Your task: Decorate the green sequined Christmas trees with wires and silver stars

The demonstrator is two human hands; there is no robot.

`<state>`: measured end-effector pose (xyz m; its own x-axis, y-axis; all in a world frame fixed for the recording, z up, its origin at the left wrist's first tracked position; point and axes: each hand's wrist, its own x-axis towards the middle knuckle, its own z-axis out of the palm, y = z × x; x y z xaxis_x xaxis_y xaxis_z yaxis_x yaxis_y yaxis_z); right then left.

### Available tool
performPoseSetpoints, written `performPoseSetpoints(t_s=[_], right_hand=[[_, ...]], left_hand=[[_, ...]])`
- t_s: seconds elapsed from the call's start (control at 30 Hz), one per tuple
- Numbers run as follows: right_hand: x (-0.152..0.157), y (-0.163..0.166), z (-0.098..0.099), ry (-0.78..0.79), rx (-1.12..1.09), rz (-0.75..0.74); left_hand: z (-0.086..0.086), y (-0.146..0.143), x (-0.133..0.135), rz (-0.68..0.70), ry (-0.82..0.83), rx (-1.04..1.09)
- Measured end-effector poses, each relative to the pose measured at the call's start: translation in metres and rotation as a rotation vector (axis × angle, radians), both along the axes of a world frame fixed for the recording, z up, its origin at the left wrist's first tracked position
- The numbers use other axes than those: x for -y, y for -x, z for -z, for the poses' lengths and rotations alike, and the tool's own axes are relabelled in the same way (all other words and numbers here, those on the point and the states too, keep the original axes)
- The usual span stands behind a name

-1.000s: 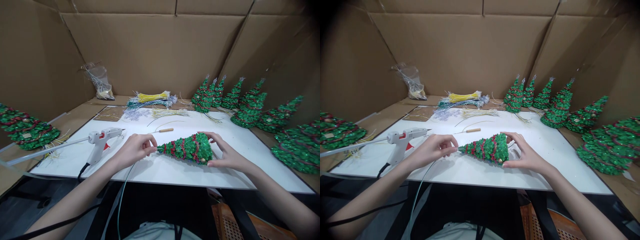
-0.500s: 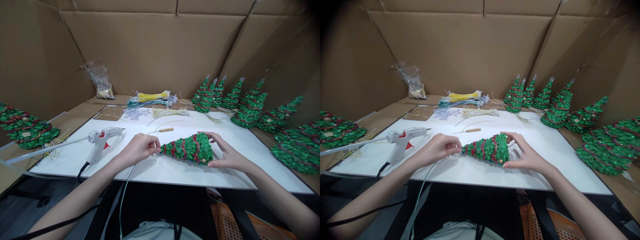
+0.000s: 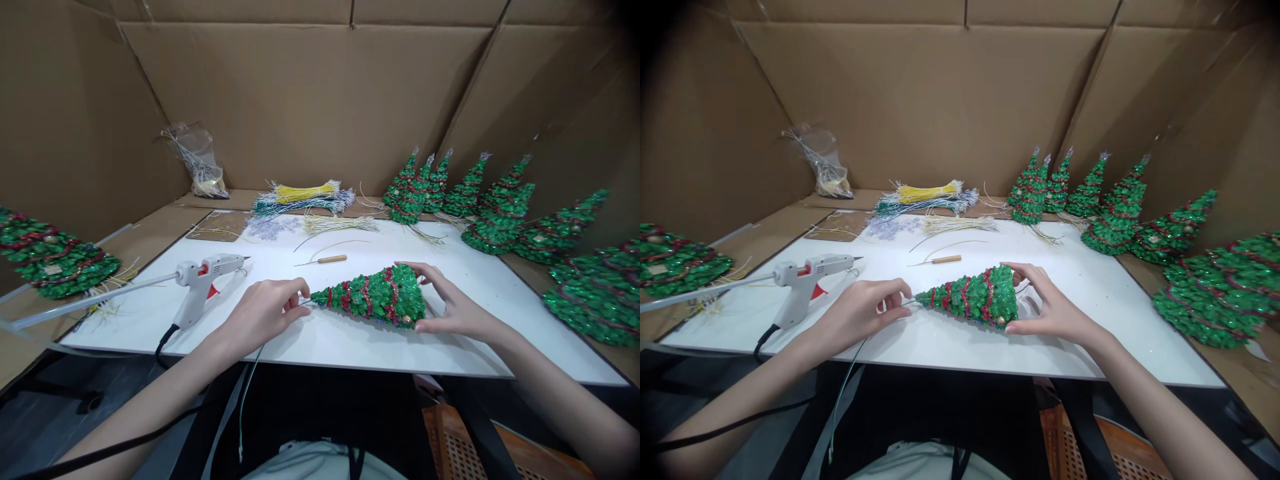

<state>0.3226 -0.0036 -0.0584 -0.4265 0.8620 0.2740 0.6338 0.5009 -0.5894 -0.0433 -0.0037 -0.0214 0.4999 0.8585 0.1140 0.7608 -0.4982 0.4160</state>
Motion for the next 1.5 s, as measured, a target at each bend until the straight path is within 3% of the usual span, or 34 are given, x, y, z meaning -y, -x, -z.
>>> performPoseSetpoints(t_s=[0.27,0.97,1.5], right_hand=[[0.000,0.001,-0.002,0.008,0.002,-0.002],[-0.001,0.001,-0.003,0.026,-0.001,-0.001],[0.001,0.001,-0.005,0.009,0.012,0.002]], left_hand=[[0.007,0.021,0.006,-0.024,0.085,0.107],[-0.016,-0.004,-0.007,0.016,0.124,0.161],[-0.006,-0.008,-0.012,0.007,0.113,0.112]])
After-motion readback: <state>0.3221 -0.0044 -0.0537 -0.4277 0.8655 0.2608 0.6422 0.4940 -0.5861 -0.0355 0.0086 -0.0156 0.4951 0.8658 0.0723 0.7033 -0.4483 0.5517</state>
